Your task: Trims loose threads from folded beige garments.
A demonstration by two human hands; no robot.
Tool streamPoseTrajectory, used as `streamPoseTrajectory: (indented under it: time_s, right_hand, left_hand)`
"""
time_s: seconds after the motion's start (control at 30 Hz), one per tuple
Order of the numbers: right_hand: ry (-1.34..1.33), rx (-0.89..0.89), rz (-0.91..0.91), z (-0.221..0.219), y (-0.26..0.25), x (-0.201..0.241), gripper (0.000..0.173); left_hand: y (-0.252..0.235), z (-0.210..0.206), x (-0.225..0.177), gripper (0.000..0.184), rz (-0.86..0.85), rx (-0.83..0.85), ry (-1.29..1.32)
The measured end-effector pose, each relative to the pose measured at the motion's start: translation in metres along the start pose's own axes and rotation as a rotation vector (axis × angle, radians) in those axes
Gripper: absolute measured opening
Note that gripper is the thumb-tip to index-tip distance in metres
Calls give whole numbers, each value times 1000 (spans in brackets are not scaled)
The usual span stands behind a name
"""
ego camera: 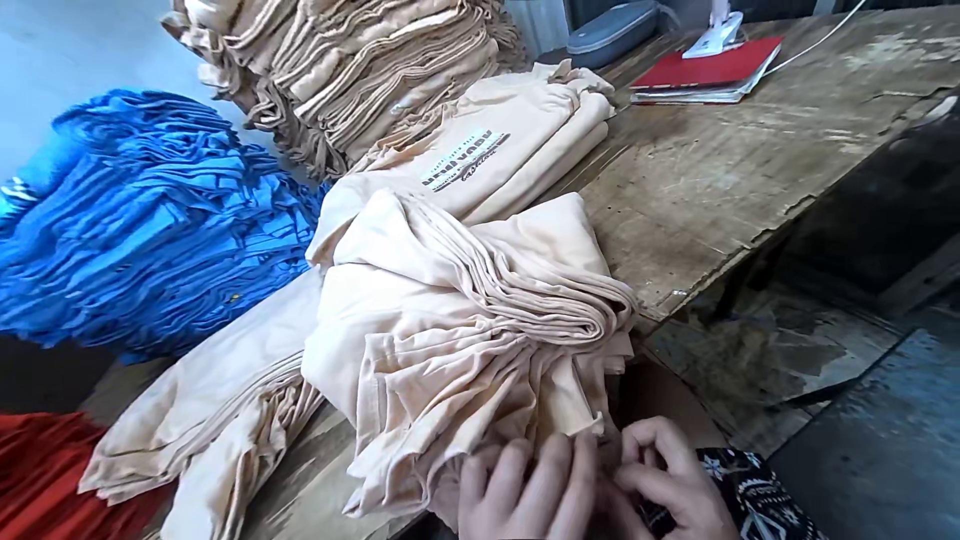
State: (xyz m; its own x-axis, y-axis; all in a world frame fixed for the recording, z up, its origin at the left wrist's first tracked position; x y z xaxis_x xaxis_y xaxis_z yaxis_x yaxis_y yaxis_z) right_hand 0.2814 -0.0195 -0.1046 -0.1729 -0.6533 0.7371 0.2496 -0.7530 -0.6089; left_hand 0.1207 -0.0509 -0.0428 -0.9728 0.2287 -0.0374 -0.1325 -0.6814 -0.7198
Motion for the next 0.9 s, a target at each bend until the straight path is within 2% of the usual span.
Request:
streamPoseTrajectory:
  time_s: [0.1,0.17,0.27,0.33,0.43,0.5,0.53,0.7,0.77,0.83,0.87,0.9]
  right_hand:
    - [204,491,-3,10,1,-7,22]
    - [365,658,-31,19,3,-19,23]
    - [473,638,-107,41,-3,-33,23]
    - [411,661,-81,54,-8,-33,23]
    - [-87,779,118,66,-13,-23,25]
    - [-383,791,177,66,-13,-17,30]
    - [-445,782,183,67,-13,-14,31]
    - [-524,745,185,70,-14,-15,32]
    - [-250,833,164,74,-12,-17,29]
    - [249,900,18,77,-9,-21,21]
    - [444,865,-82,74,-9,-26,27]
    - [572,815,-169,70,-11,-30,51]
  left_hand:
    - [-7,-3,13,26,186,205,69]
    - [-11,-2,31,13,325,200,156]
    - [-24,1,60,15,360,10,264]
    - [-25,4,64,17,304,8,352]
    - [-20,14,47,27,206,180,418]
    - [-12,22,39,35,146,194,348]
    - [-7,25,37,33,111,165,289]
    - [4,21,18,21,-52,50,-48]
    - [9,4,16,17,-63,-19,-106]
    - [12,-5,18,19,35,-17,-91]
    - [11,-6,19,25,103,22,-95]
    - [10,-8,22,29,155,50,-114]
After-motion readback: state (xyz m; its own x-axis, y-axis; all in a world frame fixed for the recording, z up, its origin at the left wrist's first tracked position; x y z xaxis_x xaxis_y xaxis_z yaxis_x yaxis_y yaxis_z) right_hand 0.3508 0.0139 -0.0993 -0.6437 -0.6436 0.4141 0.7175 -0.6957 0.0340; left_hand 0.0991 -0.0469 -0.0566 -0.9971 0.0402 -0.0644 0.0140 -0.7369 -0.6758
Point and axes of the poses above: each hand's wrist, its own y-axis away from the middle knuckle, its own z-axis out of the back of the hand, x = y × z, the point moved 3 cm from there along -y, towards the middle knuckle, and after that the axes turned 10 degrees about z, right-handed, at the moved point
